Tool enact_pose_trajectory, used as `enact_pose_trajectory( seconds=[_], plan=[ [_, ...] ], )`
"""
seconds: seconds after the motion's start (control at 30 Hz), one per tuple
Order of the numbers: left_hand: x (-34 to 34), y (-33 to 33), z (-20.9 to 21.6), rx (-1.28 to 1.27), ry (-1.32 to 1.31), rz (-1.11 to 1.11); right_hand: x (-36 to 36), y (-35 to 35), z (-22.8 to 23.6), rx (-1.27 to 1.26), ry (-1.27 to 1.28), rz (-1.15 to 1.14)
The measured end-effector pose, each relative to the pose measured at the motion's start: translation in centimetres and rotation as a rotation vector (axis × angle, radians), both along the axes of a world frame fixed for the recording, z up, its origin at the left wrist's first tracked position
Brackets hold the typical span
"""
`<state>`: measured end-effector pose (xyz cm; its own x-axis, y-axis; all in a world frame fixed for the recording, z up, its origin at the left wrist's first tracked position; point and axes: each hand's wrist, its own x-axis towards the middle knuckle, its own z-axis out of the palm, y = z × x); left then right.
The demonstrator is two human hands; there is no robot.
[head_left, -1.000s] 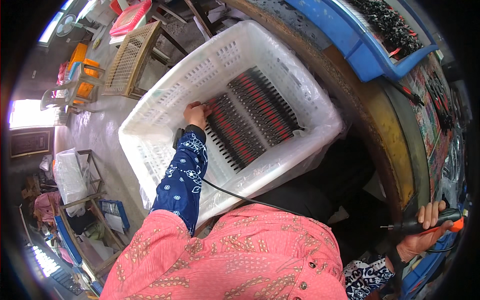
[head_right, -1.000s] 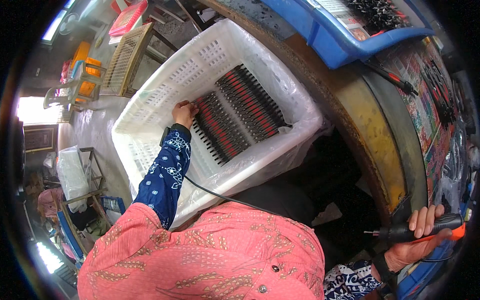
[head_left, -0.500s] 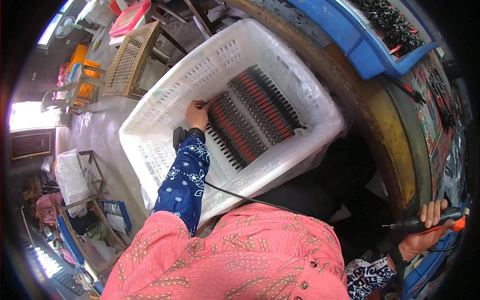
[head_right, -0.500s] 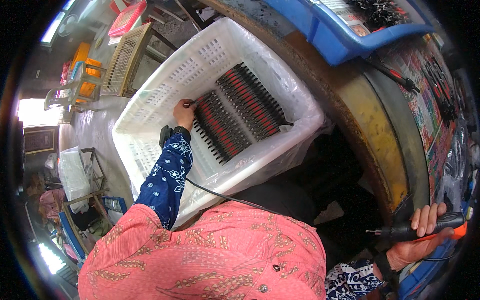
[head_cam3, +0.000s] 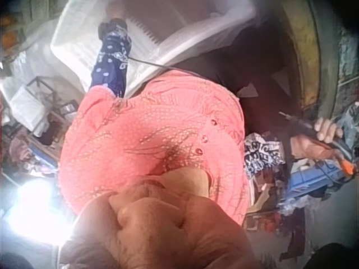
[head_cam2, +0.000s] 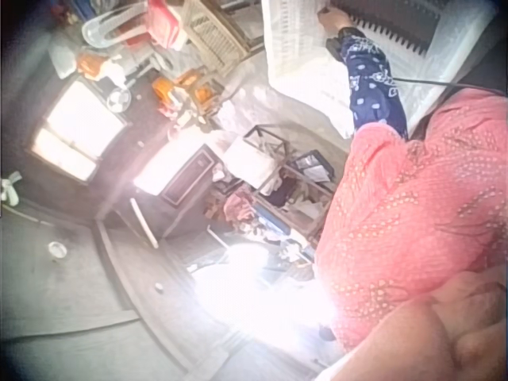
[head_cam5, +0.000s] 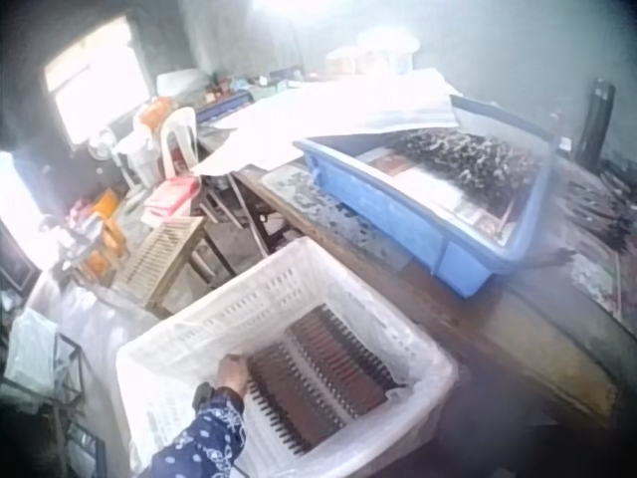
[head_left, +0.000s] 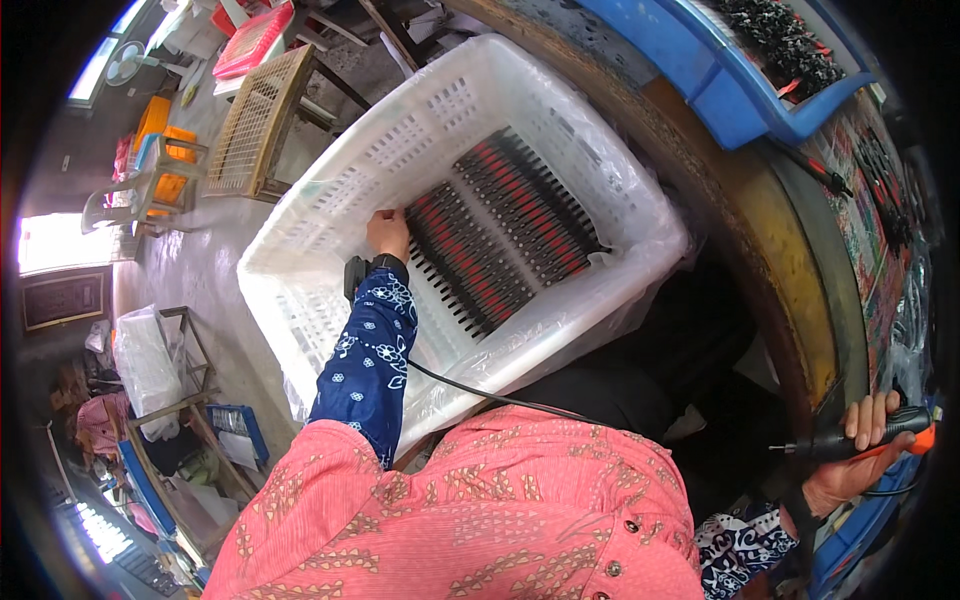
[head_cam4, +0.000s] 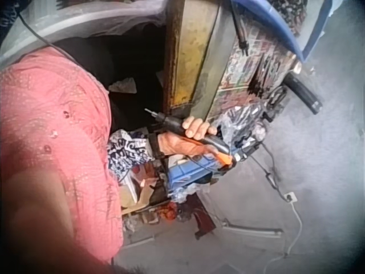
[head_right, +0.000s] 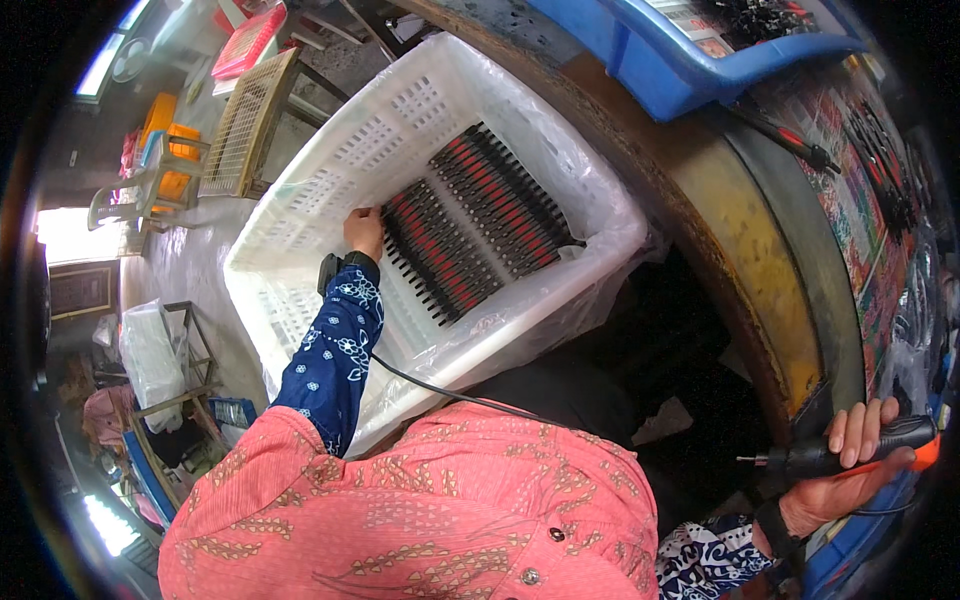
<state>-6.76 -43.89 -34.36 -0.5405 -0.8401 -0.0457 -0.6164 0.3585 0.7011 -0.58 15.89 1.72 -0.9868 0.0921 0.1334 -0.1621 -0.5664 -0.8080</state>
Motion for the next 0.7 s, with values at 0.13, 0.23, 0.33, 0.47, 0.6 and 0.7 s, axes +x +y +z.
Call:
enact_pose_trajectory(
  seconds=[0.13,0.23,0.33,0.47,0.6,0.7],
  plan=[
    [0.3,0.5,1.1,-0.031,-0.055,-0.031,0.0,0.1,-0.1,-0.042,-0.009,0.013],
    [0.9,1.3,2.5,-0.126,-0.089,-0.058,-0.1,0.2,0.1,-0.037,-0.017,0.042],
    [1.0,2.0,3.0,-0.183,-0.133,-0.104,0.1,0.2,0.2,-0.009,-0.043,0.003],
    [0.8,2.0,2.7,-0.144,-0.137,-0.169,0.0,0.2,0.2,-0.003,-0.043,0.009],
    [0.6,2.4,4.0,-0.169,-0.074,-0.142,-0.2,0.0,0.1,-0.025,-0.026,0.023],
    [-0.1,3.9,7.8,-0.234,0.067,-0.279,-0.5,-0.1,0.2,-0.051,-0.029,0.050]
  ],
)
